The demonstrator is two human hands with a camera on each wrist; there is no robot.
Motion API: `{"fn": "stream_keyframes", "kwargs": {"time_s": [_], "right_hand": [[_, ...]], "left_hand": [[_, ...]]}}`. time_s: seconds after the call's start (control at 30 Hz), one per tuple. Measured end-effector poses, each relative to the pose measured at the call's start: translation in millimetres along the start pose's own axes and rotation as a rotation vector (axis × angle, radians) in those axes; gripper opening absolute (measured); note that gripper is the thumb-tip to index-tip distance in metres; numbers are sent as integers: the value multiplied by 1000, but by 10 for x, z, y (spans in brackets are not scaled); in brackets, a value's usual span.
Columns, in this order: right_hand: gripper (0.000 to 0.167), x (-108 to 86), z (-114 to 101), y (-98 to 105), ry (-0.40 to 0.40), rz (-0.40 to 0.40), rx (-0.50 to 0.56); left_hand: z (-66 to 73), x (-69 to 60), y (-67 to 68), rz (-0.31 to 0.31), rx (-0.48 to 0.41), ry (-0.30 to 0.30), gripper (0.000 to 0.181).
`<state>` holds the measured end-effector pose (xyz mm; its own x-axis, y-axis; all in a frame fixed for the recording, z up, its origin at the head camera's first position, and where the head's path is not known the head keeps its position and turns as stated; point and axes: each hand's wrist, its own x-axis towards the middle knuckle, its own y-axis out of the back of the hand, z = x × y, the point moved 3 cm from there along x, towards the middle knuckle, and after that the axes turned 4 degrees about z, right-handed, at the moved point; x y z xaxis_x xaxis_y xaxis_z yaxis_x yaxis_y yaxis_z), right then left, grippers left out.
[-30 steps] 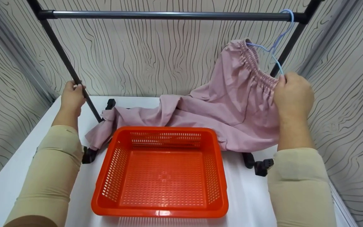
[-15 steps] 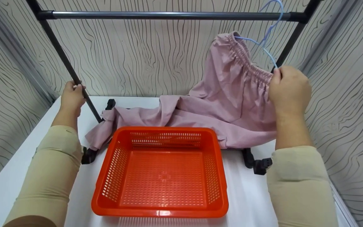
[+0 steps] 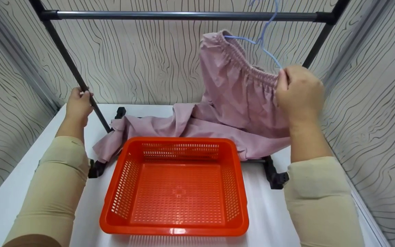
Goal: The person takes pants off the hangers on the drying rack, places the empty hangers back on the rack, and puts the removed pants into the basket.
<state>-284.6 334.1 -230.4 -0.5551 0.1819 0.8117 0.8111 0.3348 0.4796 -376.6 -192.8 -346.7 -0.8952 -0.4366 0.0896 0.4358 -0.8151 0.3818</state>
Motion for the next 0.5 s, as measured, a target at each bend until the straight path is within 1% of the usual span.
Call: {"fn": "stream_keyframes", "kwargs": {"time_s": [0.13, 0.33, 0.5], "right_hand": [[32, -11, -137, -27, 67, 12, 51], [29, -30, -337, -99, 164, 37, 112], [27, -58, -497, -180, 276, 42, 132]], "left_hand": [[1, 1, 0, -5, -7, 1, 40], [-7, 16, -13, -10, 9, 2, 40], [-18, 40, -21, -11, -4, -5, 40]]}}
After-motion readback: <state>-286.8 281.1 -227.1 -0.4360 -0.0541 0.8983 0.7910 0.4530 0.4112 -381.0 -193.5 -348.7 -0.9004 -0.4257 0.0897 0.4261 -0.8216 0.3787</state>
